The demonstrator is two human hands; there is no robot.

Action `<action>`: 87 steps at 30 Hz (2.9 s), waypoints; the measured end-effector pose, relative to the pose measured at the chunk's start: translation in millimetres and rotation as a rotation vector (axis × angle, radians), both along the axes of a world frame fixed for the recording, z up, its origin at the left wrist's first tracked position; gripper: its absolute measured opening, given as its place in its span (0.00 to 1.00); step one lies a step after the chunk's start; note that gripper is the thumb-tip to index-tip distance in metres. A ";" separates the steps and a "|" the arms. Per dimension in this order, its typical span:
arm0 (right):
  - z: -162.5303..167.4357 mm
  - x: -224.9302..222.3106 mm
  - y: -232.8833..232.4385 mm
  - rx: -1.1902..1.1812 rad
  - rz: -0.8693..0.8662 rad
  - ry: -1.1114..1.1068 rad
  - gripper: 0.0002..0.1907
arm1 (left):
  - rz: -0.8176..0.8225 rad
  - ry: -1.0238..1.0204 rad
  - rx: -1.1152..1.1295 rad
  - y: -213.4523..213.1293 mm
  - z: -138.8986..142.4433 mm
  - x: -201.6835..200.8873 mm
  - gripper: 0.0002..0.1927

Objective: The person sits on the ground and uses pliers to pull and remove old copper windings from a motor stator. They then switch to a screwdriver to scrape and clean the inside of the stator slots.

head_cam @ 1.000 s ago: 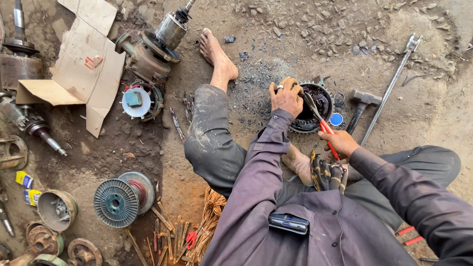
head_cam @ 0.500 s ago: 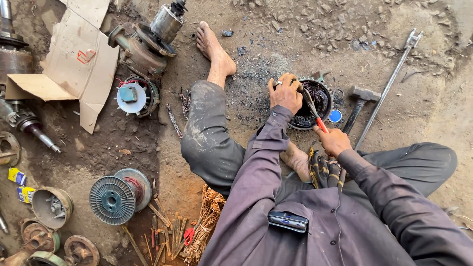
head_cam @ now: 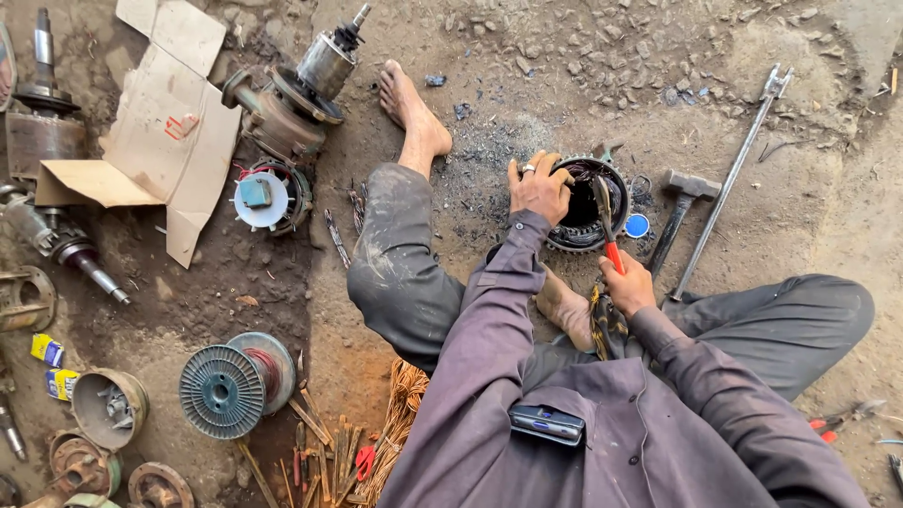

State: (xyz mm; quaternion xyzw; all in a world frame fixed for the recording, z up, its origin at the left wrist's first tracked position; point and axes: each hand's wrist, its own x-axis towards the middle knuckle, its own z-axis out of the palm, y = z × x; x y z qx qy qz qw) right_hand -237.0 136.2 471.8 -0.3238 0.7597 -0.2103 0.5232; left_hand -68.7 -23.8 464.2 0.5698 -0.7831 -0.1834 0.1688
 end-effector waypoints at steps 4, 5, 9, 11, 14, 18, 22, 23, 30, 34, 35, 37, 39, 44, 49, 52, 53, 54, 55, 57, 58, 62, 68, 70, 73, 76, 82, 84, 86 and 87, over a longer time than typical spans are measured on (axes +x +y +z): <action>-0.9 -5.0 0.3 -0.005 -0.028 -0.069 0.17 | -0.006 -0.076 0.020 1.3 14.1 -3.7 0.09; -1.4 -6.2 0.0 -0.010 -0.048 -0.082 0.17 | -0.002 -0.090 0.026 1.4 16.4 -4.0 0.10; -2.0 -15.2 -3.6 0.062 -0.036 -0.068 0.17 | 0.091 -0.035 0.041 -5.4 14.6 -15.4 0.13; -1.3 -19.0 -6.1 0.042 -0.051 -0.075 0.18 | 0.156 -0.008 0.116 -10.5 10.1 -23.7 0.13; 0.5 -21.5 -8.6 0.025 -0.076 -0.124 0.17 | 0.230 -0.031 0.186 -14.1 5.0 -35.0 0.13; 2.1 -21.6 -10.6 0.030 -0.081 -0.152 0.16 | 0.252 -0.003 0.309 -17.5 5.0 -46.0 0.14; 1.6 -22.7 -11.2 0.035 -0.086 -0.156 0.16 | 0.263 -0.053 0.406 -28.9 10.5 -53.7 0.17; 1.6 -23.3 -11.0 0.039 -0.075 -0.145 0.16 | 0.266 -0.042 0.430 -31.3 13.0 -55.5 0.17; 1.9 -20.6 -8.4 0.059 -0.093 -0.137 0.16 | 0.217 0.034 0.570 -45.6 34.8 -65.6 0.19; 6.2 -14.1 -4.5 0.061 -0.082 -0.105 0.17 | 0.118 0.025 0.725 -47.6 42.1 -54.0 0.18; 6.5 -14.0 -4.7 0.053 -0.063 -0.087 0.17 | 0.110 0.021 0.744 -48.3 42.2 -49.9 0.17; 6.6 -15.7 -3.0 0.059 -0.036 -0.096 0.17 | 0.119 -0.019 0.699 -44.9 41.3 -43.1 0.16; 5.1 -20.1 -2.1 0.088 -0.021 -0.150 0.18 | 0.153 -0.091 0.572 -38.1 40.3 -36.8 0.15; 1.3 -27.2 0.1 0.103 -0.044 -0.335 0.17 | 0.046 -0.359 0.417 -20.8 47.3 -20.2 0.11; 10.3 -25.0 2.9 0.117 -0.102 -0.439 0.18 | -0.007 -0.512 0.326 3.9 69.0 -26.0 0.21; 18.3 -24.8 -0.6 0.151 -0.091 -0.385 0.17 | 0.013 -0.523 0.251 11.8 81.7 -26.8 0.19; 20.6 -25.7 -2.6 0.178 -0.073 -0.343 0.18 | 0.015 -0.522 0.258 11.1 84.5 -26.2 0.18; 22.0 -26.7 -5.5 0.203 -0.051 -0.299 0.18 | 0.020 -0.518 0.264 9.1 86.2 -26.3 0.18; 22.8 -28.0 -10.5 0.226 -0.062 -0.300 0.18 | 0.041 -0.503 0.275 4.7 86.9 -27.1 0.17; 23.7 -29.5 -13.5 0.282 -0.100 -0.311 0.20 | 0.065 -0.482 0.308 1.5 84.4 -27.8 0.16; 23.4 -31.1 -15.3 0.279 -0.063 -0.288 0.21 | 0.074 -0.451 0.319 -1.8 81.1 -28.4 0.16; 18.7 -38.4 -17.1 0.348 0.027 -0.275 0.24 | 0.063 -0.366 0.311 -4.7 56.3 -30.3 0.14; 8.3 -49.0 -30.9 0.413 0.193 -0.215 0.27 | 0.249 -0.217 0.109 -17.5 20.2 -30.8 0.48; 7.7 -47.5 -31.4 0.426 0.193 -0.197 0.28 | 0.299 -0.209 0.235 -23.0 14.0 -27.3 0.52; 7.8 -41.6 -33.2 0.372 0.250 -0.103 0.29 | 0.291 0.010 0.478 -32.7 7.1 -19.9 0.52; 6.6 -34.6 -43.5 0.380 0.212 -0.147 0.29 | 0.249 0.028 0.470 -35.2 1.9 -10.4 0.53; 16.1 -27.8 -61.4 0.355 0.136 -0.182 0.26 | 0.229 0.002 0.529 -41.6 -2.3 -5.0 0.52; 22.7 -23.1 -59.1 0.293 0.187 -0.091 0.26 | 0.231 0.001 0.525 -42.0 -2.3 -2.0 0.52; 28.5 -15.3 -55.6 0.277 0.256 0.054 0.26 | 0.228 -0.004 0.512 -42.7 -0.5 -0.5 0.52; 31.0 -12.2 -54.5 0.266 0.287 0.124 0.26 | 0.223 -0.009 0.503 -43.0 0.7 0.7 0.52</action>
